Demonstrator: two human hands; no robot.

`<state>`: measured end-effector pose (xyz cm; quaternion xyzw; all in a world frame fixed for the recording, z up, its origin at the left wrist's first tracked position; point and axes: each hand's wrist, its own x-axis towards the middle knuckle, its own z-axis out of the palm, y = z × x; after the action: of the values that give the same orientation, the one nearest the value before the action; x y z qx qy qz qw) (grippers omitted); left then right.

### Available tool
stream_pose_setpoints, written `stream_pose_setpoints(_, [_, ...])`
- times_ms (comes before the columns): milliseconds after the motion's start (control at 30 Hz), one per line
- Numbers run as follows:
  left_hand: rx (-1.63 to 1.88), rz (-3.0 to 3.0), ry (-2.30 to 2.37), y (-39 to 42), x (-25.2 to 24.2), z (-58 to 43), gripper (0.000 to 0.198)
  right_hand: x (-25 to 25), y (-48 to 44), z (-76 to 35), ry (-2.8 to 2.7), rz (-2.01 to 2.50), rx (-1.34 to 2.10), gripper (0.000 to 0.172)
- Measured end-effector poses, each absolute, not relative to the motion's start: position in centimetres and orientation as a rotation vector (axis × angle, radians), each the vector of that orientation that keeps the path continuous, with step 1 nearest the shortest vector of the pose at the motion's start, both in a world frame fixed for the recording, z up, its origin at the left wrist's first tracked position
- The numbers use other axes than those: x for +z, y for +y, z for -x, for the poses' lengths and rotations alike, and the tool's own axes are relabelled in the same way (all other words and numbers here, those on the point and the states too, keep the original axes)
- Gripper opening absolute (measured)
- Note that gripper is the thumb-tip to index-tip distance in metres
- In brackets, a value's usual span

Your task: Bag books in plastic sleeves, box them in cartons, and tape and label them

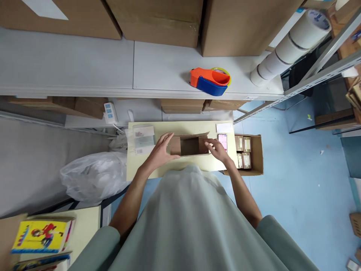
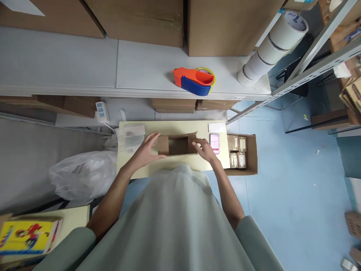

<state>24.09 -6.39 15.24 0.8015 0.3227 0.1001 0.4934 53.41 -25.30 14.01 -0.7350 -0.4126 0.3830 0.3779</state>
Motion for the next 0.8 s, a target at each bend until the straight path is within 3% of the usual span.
stream_pose_setpoints(200, [0.331,-2.222,0.869,-7.1,13.3,-24.7,0.030,14.5,-25.8,-53.0,-0.951,1.944,0.901,0.080])
stream_pose_setpoints(267, [0.408,-2.225,0.878,-7.9,12.0,-24.9,0.012,14.2,-25.9,-52.9,-0.987,1.959,0.866,0.081])
stream_pose_setpoints(400, [0.623,-2.090,1.004,-9.3,9.7,-25.3,0.005,12.7,-25.9,-52.4,-0.977,1.950,0.810,0.061])
stream_pose_setpoints(567, [0.798,-1.888,1.173,-10.3,8.5,-25.8,0.026,11.3,-26.1,-51.0,-0.792,2.005,0.783,0.048])
stream_pose_setpoints(800, [0.840,-1.865,1.186,-10.6,8.2,-26.0,0.024,11.1,-26.4,-49.6,-0.720,2.036,0.703,0.044])
